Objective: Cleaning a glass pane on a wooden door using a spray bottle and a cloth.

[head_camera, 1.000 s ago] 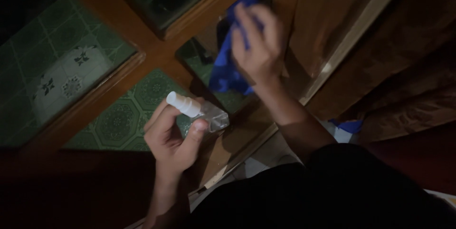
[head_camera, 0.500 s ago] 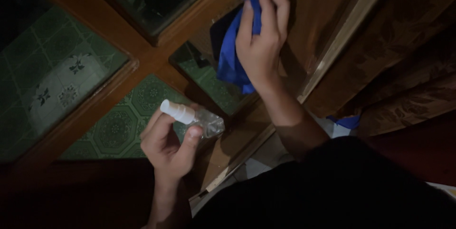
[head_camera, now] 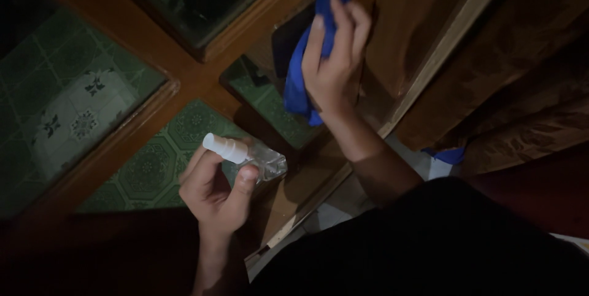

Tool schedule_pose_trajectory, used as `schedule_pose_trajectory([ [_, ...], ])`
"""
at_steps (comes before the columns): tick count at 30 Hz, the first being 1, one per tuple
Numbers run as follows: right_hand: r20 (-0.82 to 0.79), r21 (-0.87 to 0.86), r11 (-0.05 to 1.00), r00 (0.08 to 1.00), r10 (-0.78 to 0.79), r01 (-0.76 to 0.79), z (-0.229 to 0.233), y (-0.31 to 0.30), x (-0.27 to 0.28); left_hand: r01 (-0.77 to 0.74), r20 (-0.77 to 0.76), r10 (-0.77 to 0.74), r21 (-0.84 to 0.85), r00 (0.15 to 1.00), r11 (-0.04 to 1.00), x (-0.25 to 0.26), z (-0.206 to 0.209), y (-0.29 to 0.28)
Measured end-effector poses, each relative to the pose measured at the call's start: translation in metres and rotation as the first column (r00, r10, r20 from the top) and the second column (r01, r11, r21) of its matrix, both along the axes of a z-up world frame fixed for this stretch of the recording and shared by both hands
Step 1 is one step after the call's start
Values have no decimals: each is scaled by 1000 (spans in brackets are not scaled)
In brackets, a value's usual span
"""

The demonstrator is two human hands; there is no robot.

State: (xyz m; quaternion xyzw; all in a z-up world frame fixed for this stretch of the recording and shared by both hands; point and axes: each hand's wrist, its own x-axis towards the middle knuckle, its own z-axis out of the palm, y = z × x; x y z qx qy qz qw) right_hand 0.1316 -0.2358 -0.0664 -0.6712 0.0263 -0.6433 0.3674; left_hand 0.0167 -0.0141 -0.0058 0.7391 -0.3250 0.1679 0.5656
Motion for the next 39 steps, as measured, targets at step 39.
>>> schedule_pose_trajectory([
  [39, -70, -29, 999, 997, 37, -39, -24, -19, 1, -9, -31, 9, 2, 999, 1000, 8, -10, -3],
])
